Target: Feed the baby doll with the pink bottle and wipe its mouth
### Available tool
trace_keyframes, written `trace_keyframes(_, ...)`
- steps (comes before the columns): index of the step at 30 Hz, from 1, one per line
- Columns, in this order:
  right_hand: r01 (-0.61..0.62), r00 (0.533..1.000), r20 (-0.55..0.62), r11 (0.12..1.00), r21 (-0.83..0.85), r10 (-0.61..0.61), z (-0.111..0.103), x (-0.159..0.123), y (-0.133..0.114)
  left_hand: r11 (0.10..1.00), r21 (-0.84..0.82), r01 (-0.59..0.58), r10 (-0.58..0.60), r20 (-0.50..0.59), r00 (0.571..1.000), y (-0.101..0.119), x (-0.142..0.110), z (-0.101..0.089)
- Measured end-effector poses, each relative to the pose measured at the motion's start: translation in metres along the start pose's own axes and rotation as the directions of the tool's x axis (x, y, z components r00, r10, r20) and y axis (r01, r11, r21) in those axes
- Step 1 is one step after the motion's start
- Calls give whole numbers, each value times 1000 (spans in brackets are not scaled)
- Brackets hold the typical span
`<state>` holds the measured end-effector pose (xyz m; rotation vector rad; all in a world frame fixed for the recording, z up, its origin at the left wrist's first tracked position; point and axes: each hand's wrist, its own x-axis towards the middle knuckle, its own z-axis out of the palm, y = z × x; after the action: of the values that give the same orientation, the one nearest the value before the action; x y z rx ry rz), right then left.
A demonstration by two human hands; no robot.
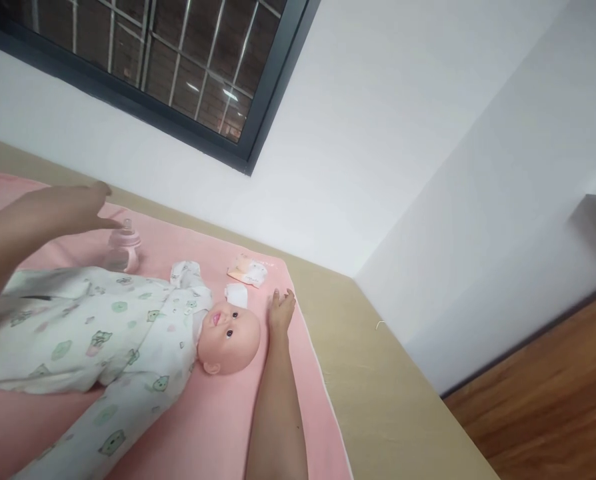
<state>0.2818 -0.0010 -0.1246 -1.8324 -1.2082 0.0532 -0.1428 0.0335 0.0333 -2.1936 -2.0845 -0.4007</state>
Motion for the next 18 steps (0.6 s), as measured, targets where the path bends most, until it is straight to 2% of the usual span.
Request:
trace_keyframes(2,4,999,-48,1000,26,-3,-3,-1,-5,987,39,-158,162,-139,977,32,-22,-16)
trace_keyframes(4,59,992,-117,996,63,-51,-6,-4,-12,899,-75,-431,409,-206,889,67,-41,-20)
trace_keyframes(5,101,984,-155,992,80,-87,-8,-5,-15,864,-147,-482,451,-203,869,84,-47,-18)
trace_keyframes(6,147,975,-183,985,91,-129,-9,-7,-18,851,-196,-487,461,-162,872,100,-51,-14)
trace_keyframes(9,280,947,-186,956,86,-261,-8,-9,-25,760,-276,-588,617,23,787,143,-49,1)
trace_keyframes(11,351,929,-145,934,65,-340,-4,-9,-25,693,-370,-618,705,172,688,166,-41,11)
trace_keyframes(13,408,910,-105,912,45,-402,2,-8,-24,648,-473,-598,756,296,584,185,-31,20)
trace_keyframes(18,498,867,-40,867,13,-497,13,-3,-17,632,-610,-478,774,525,355,215,-11,46)
